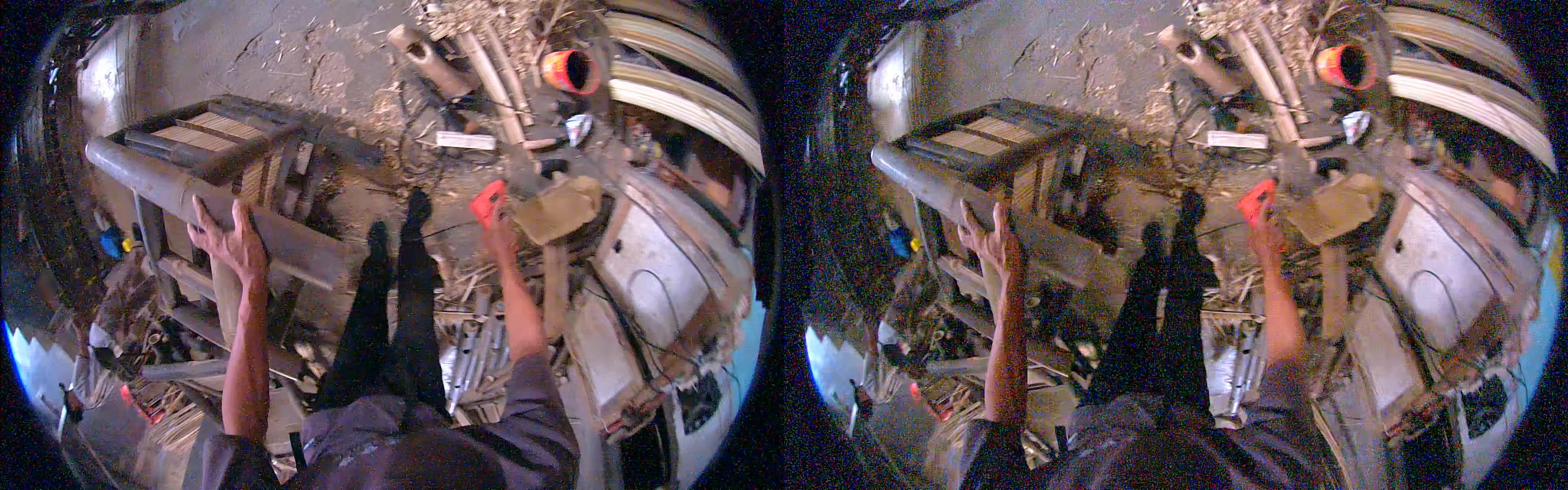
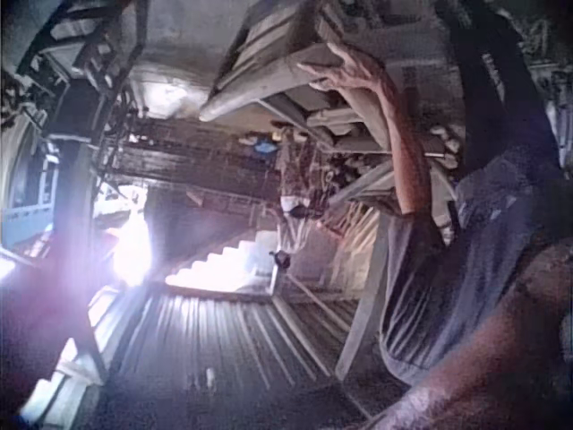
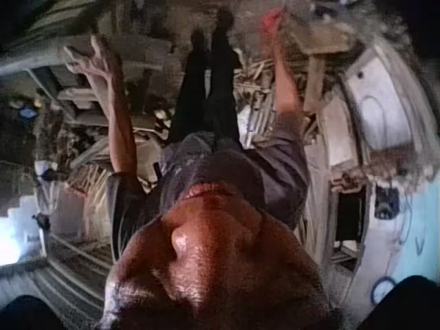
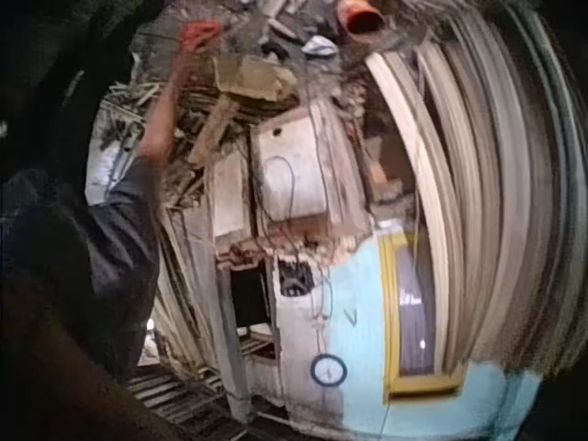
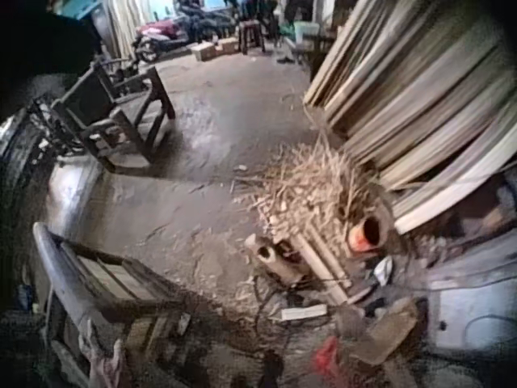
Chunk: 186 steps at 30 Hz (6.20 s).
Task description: The person uses a red electric sander to smooth the surface of a bamboo chair. They repeatedly reposition the chair to access different legs and sections, then continue sanding the frame and seat area.
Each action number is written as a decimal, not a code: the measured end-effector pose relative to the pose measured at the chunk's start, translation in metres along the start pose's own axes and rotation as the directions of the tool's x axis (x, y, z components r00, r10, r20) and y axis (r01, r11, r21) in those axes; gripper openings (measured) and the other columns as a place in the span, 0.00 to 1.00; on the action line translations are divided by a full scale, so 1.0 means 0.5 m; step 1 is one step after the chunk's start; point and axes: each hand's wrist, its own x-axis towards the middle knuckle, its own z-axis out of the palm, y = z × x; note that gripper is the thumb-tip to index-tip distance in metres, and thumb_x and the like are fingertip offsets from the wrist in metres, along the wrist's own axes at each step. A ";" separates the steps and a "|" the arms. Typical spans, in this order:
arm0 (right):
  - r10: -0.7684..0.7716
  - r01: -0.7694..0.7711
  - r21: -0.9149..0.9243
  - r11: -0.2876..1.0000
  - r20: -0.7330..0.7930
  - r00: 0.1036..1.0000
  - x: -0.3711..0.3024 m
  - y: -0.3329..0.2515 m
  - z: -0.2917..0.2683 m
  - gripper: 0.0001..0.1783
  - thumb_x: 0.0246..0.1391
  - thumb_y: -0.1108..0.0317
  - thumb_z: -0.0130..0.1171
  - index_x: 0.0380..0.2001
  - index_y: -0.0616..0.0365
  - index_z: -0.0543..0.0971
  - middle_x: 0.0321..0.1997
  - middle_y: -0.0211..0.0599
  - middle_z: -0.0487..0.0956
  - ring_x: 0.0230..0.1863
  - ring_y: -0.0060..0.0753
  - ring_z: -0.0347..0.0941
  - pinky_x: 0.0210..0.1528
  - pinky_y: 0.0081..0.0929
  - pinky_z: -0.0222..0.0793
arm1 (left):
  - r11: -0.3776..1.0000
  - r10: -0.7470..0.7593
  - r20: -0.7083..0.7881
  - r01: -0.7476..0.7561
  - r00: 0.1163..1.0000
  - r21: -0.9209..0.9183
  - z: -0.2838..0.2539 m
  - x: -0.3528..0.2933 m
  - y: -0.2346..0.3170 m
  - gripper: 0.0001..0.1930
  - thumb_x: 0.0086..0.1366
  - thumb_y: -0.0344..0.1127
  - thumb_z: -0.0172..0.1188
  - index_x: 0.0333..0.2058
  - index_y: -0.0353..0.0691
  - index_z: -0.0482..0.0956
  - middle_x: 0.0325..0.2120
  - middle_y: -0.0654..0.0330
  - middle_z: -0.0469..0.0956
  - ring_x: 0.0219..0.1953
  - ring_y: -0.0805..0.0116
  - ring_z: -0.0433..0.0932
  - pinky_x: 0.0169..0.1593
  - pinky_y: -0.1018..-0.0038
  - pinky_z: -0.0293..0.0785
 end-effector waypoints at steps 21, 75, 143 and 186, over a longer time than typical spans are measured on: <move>-0.180 0.141 -0.221 0.965 -0.170 0.969 0.209 0.028 0.288 0.36 0.55 0.60 0.53 0.66 0.50 0.56 0.51 0.50 0.72 0.45 0.43 0.74 0.43 0.35 0.72 | 0.990 -0.040 0.043 0.046 0.998 -0.132 -0.006 -0.015 0.011 0.25 0.60 0.34 0.55 0.57 0.40 0.69 0.62 0.50 0.57 0.63 0.54 0.57 0.66 0.64 0.50; -0.761 0.711 0.271 0.649 0.247 0.600 -0.386 -1.025 -0.485 0.45 0.58 0.30 0.38 0.56 0.64 0.71 0.57 0.51 0.73 0.60 0.46 0.67 0.63 0.35 0.57 | 0.228 -0.758 0.515 0.902 0.400 -0.365 -0.125 -0.614 -0.675 0.54 0.51 0.63 0.66 0.58 0.22 0.50 0.53 0.40 0.66 0.54 0.54 0.69 0.56 0.65 0.65; -0.770 0.766 0.304 0.566 -0.139 0.623 -0.624 -0.656 -0.269 0.33 0.62 0.49 0.47 0.60 0.64 0.63 0.52 0.59 0.74 0.52 0.61 0.70 0.56 0.43 0.66 | 0.550 0.067 0.436 0.331 0.897 -0.767 -0.417 0.040 -0.292 0.31 0.53 0.46 0.67 0.50 0.33 0.68 0.41 0.54 0.76 0.41 0.65 0.76 0.45 0.70 0.73; -0.807 0.799 -0.240 0.551 -0.397 0.437 -0.241 -1.058 -0.674 0.45 0.42 0.24 0.54 0.47 0.54 0.76 0.42 0.49 0.80 0.46 0.51 0.77 0.48 0.43 0.70 | 0.963 -0.029 0.074 0.047 0.997 -0.266 -0.338 0.307 -0.857 0.36 0.52 0.59 0.65 0.49 0.34 0.71 0.46 0.47 0.76 0.49 0.52 0.75 0.52 0.64 0.69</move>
